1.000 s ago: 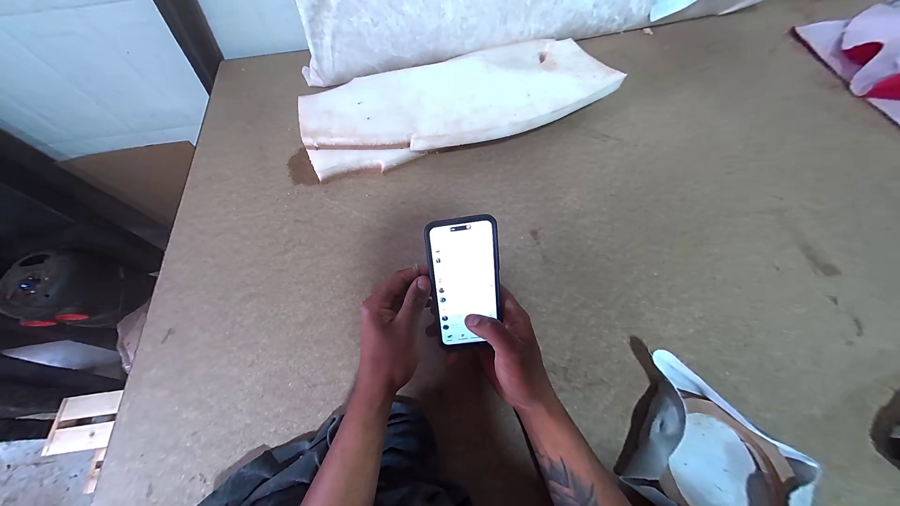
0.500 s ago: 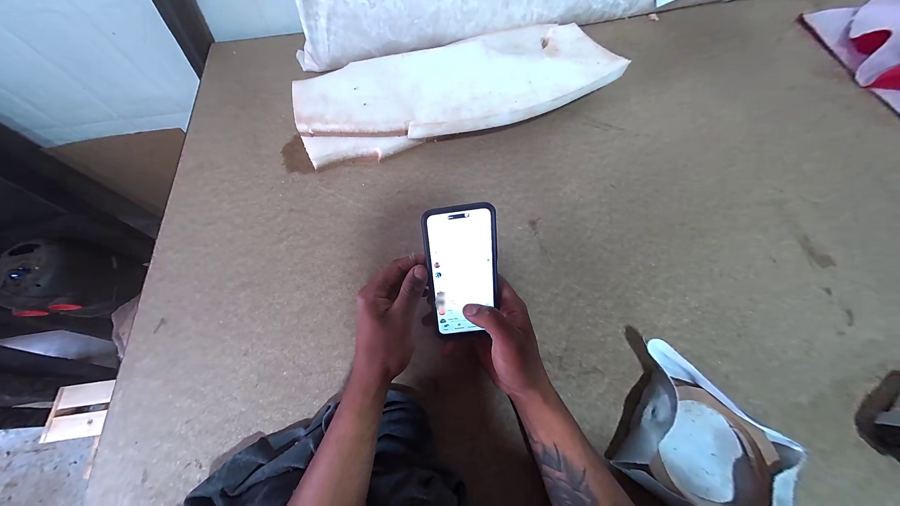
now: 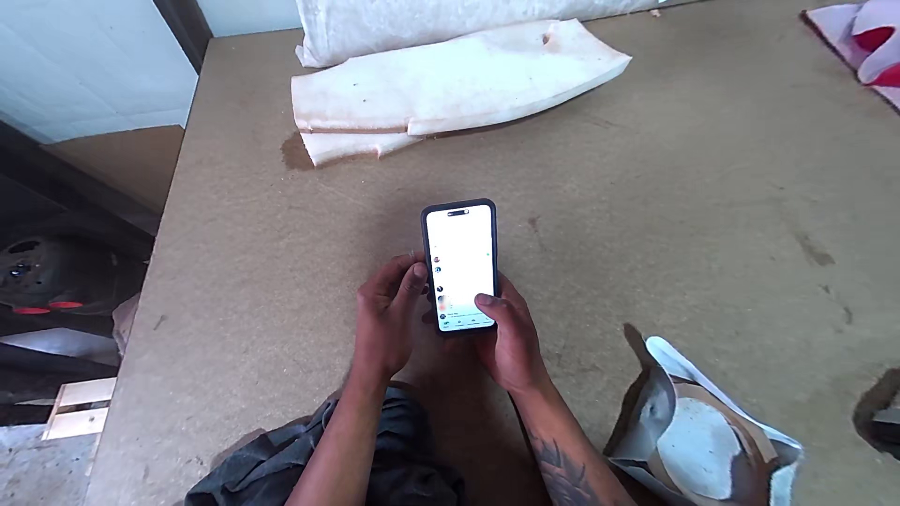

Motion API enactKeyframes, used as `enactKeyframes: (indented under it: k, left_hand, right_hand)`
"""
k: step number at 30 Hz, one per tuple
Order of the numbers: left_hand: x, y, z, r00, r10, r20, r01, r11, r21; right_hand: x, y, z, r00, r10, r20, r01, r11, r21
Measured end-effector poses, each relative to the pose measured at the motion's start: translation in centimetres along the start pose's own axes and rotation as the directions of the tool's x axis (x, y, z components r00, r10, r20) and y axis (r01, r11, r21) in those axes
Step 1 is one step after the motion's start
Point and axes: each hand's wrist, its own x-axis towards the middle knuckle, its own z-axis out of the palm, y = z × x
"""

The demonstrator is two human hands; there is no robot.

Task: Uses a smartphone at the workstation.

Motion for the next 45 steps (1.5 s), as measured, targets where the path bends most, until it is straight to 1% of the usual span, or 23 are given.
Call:
enactKeyframes:
  k: [5, 8, 12, 15, 18, 20, 23, 25, 32, 39, 42, 45]
  left_hand:
    - [0.0, 0.0, 0.1, 0.999, -0.008, 0.052, 0.011, 0.998, -0.063]
    - [-0.1, 0.0, 0.2, 0.995, -0.018, 0.094, 0.029, 0.993, -0.118]
    - [-0.2, 0.0, 0.3, 0.992, -0.021, 0.122, 0.038, 0.989, -0.14]
    - [-0.2, 0.2, 0.2, 0.984, -0.003, 0.176, 0.035, 0.984, -0.176]
    - [0.0, 0.5, 0.0, 0.968, 0.048, 0.248, 0.002, 0.98, -0.198]
    - [0.1, 0.7, -0.2, 0.951, 0.056, 0.304, 0.012, 0.976, -0.216]
    - [0.2, 0.7, -0.3, 0.934, 0.053, 0.353, 0.038, 0.968, -0.246]
    - [0.1, 0.7, -0.3, 0.929, 0.058, 0.366, 0.038, 0.968, -0.248]
    - [0.0, 0.4, -0.4, 0.915, 0.073, 0.396, 0.017, 0.976, -0.219]
    - [0.0, 0.3, -0.2, 0.938, 0.072, 0.339, -0.017, 0.986, -0.164]
    - [0.0, 0.3, -0.3, 0.934, 0.091, 0.346, -0.029, 0.983, -0.179]
    - [0.0, 0.2, -0.1, 0.937, 0.11, 0.333, -0.056, 0.985, -0.165]
  right_hand:
    - [0.1, -0.7, -0.6, 0.994, 0.003, 0.107, -0.011, 0.997, 0.07]
    - [0.0, -1.0, -1.0, 0.987, -0.022, 0.161, 0.014, 0.999, 0.05]
    - [-0.2, -1.2, -1.0, 0.985, -0.002, 0.17, 0.002, 1.0, 0.0]
    - [-0.2, -1.4, -0.9, 0.979, 0.007, 0.205, -0.009, 1.0, 0.009]
    - [-0.3, -1.6, -0.7, 0.985, 0.027, 0.17, -0.024, 0.999, -0.022]
    - [-0.4, -1.7, -0.5, 0.992, 0.037, 0.118, -0.03, 0.998, -0.056]
    - [-0.4, -1.6, -0.7, 0.991, 0.013, 0.135, -0.01, 1.0, -0.026]
    - [-0.3, -1.4, -1.0, 0.987, -0.007, 0.159, 0.008, 1.0, -0.002]
    - [-0.2, -1.3, -1.3, 0.985, -0.038, 0.169, 0.033, 0.999, 0.031]
    - [-0.1, -1.2, -1.1, 0.984, -0.046, 0.172, 0.034, 0.997, 0.071]
    - [-0.1, -1.2, -1.0, 0.985, -0.043, 0.165, 0.027, 0.995, 0.099]
    - [-0.1, -1.3, -0.9, 0.989, -0.042, 0.145, 0.031, 0.996, 0.08]
